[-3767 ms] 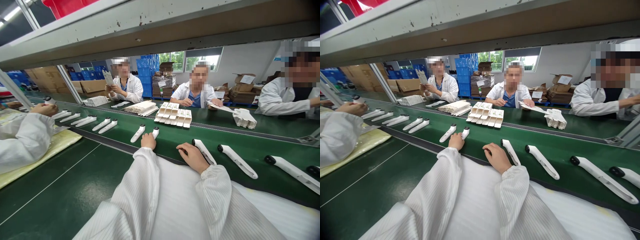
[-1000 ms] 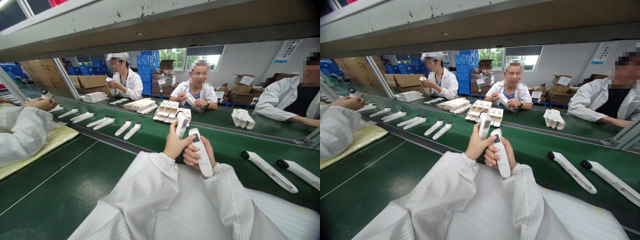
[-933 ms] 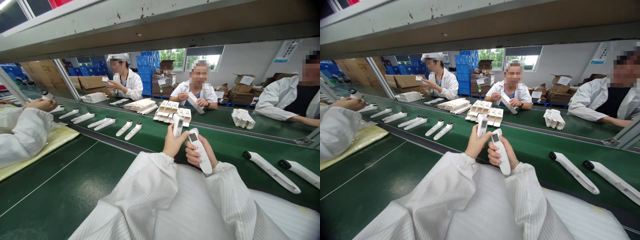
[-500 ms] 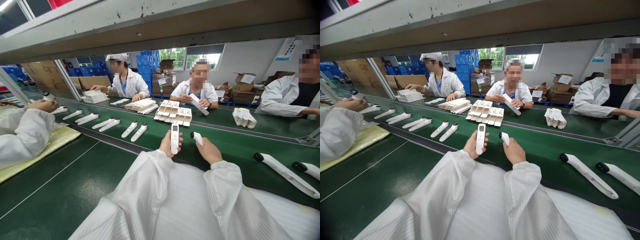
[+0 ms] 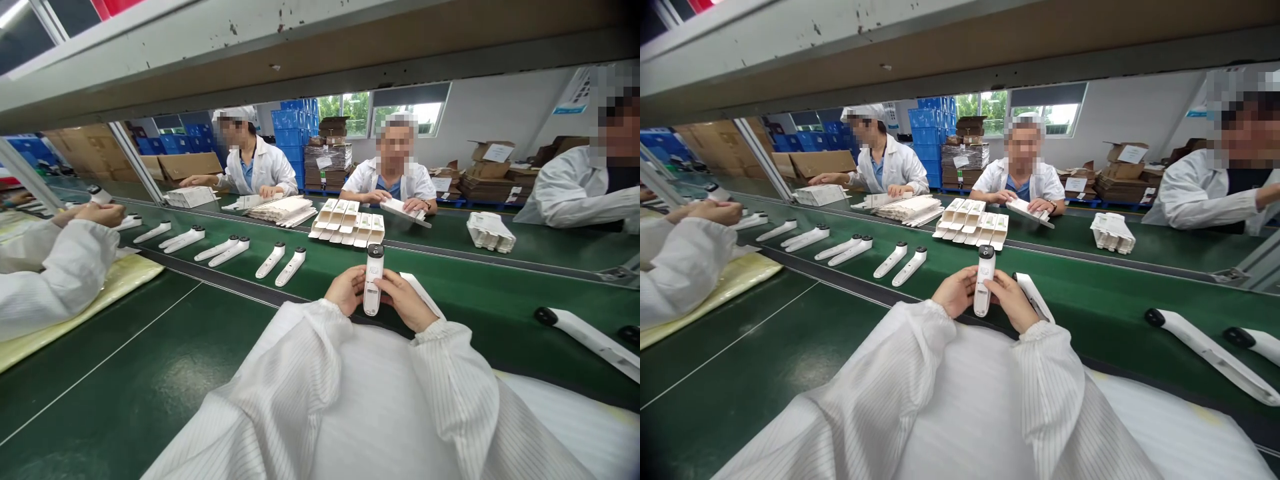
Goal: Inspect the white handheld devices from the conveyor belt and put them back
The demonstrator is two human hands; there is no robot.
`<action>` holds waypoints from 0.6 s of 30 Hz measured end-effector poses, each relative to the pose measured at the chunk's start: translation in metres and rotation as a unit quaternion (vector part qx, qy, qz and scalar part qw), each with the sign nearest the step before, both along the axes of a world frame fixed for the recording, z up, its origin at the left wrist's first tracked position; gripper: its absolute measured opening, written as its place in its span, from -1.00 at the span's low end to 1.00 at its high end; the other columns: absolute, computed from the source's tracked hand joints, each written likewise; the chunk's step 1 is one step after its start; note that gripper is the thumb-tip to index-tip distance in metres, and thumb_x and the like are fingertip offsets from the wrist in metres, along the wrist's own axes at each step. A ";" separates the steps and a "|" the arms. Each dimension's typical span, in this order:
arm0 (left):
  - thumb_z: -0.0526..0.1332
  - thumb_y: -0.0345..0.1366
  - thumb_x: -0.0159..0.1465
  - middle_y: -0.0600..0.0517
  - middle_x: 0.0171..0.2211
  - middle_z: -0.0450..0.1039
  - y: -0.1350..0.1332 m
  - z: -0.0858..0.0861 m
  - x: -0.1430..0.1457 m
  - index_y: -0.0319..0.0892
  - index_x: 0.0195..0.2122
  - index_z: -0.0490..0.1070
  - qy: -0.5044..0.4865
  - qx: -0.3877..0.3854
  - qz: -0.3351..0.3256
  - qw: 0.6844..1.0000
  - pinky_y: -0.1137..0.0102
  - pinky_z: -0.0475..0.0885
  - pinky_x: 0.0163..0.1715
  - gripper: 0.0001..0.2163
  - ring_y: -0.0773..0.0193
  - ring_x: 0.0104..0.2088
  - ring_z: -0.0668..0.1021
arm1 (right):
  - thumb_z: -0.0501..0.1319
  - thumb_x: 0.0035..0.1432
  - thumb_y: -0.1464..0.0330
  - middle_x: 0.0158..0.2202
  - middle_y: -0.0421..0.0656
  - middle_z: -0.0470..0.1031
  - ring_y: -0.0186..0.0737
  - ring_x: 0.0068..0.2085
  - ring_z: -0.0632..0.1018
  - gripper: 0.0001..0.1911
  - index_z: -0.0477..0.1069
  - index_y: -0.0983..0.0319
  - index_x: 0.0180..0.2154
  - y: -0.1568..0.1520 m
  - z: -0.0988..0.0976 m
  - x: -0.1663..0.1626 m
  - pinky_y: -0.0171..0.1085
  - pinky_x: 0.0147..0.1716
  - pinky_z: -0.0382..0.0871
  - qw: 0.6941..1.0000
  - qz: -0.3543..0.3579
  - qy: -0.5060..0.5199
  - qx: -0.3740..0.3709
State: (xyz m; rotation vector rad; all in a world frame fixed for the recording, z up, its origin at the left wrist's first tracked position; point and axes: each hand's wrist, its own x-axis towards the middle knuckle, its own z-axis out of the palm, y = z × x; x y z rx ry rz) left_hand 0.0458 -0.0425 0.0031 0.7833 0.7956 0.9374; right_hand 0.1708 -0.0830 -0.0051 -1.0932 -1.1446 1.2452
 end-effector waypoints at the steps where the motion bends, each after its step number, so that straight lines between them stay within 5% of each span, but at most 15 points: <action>1: 0.13 -0.32 0.13 -0.04 -0.33 0.45 0.005 0.002 -0.007 -0.20 -0.24 0.41 0.046 0.024 -0.001 0.999 0.41 0.35 -0.36 -0.81 0.28 -0.34 0.47 | 0.26 -0.04 0.15 -0.22 -0.15 0.47 -0.19 -0.20 0.45 -0.63 0.40 0.18 -0.20 -0.001 0.000 0.001 -0.26 -0.29 0.37 1.000 0.006 0.013 -0.007; 3: 0.15 -0.31 0.15 -0.08 -0.23 0.44 0.018 0.005 -0.027 -0.18 -0.23 0.41 0.175 0.117 0.041 0.977 0.38 0.35 -0.30 -0.82 0.20 -0.21 0.48 | 0.25 -0.02 0.13 -0.27 -0.17 0.46 -0.23 -0.22 0.44 -0.67 0.42 0.18 -0.24 -0.002 0.000 0.004 -0.30 -0.31 0.36 0.999 0.019 0.030 -0.024; 6: 0.21 -0.44 0.08 -0.16 0.01 0.32 0.037 0.003 -0.063 -0.19 -0.14 0.35 0.409 0.282 0.210 0.842 0.29 0.27 -0.03 -0.71 0.01 0.13 0.27 | 0.25 0.00 0.11 -0.35 -0.21 0.44 -0.27 -0.27 0.44 -0.71 0.42 0.18 -0.32 -0.001 -0.003 0.008 -0.33 -0.32 0.35 0.998 0.031 0.039 -0.044; 8: 0.23 -0.49 0.04 -0.23 0.05 0.26 0.046 -0.003 -0.082 -0.23 -0.13 0.30 0.515 0.264 0.249 0.776 0.17 0.17 0.06 -0.67 -0.13 0.20 0.15 | 0.26 -0.01 0.11 -0.37 -0.23 0.44 -0.28 -0.29 0.44 -0.72 0.41 0.17 -0.36 0.000 -0.005 0.010 -0.33 -0.33 0.34 0.997 0.038 0.040 -0.048; 10: 0.23 -0.52 0.03 -0.30 0.02 0.27 0.051 -0.010 -0.091 -0.27 -0.19 0.30 0.566 0.215 0.225 0.763 0.08 0.09 0.09 -0.71 -0.22 0.18 0.16 | 0.25 0.00 0.11 -0.35 -0.23 0.47 -0.28 -0.28 0.46 -0.72 0.40 0.17 -0.35 0.000 -0.006 0.010 -0.34 -0.32 0.34 0.997 0.043 0.038 -0.050; 14: 0.19 -0.57 0.00 -0.26 -0.04 0.33 0.053 -0.013 -0.086 -0.25 -0.24 0.32 0.542 0.181 0.190 0.798 0.17 0.16 0.05 -0.73 -0.13 0.14 0.25 | 0.17 0.07 0.09 -0.23 -0.17 0.51 -0.23 -0.22 0.50 -0.70 0.37 0.18 -0.30 0.001 -0.007 0.009 -0.30 -0.27 0.35 0.998 0.042 0.021 -0.052; 18: 0.08 -0.43 0.11 -0.15 -0.20 0.41 0.044 -0.003 -0.068 -0.25 -0.20 0.34 0.238 0.061 0.106 0.963 0.38 0.37 -0.35 -0.79 0.11 -0.15 0.46 | 0.07 0.14 0.11 -0.30 -0.12 0.51 -0.19 -0.32 0.52 -0.71 0.30 0.20 -0.34 0.003 -0.009 0.012 -0.25 -0.31 0.32 0.989 -0.015 -0.128 -0.072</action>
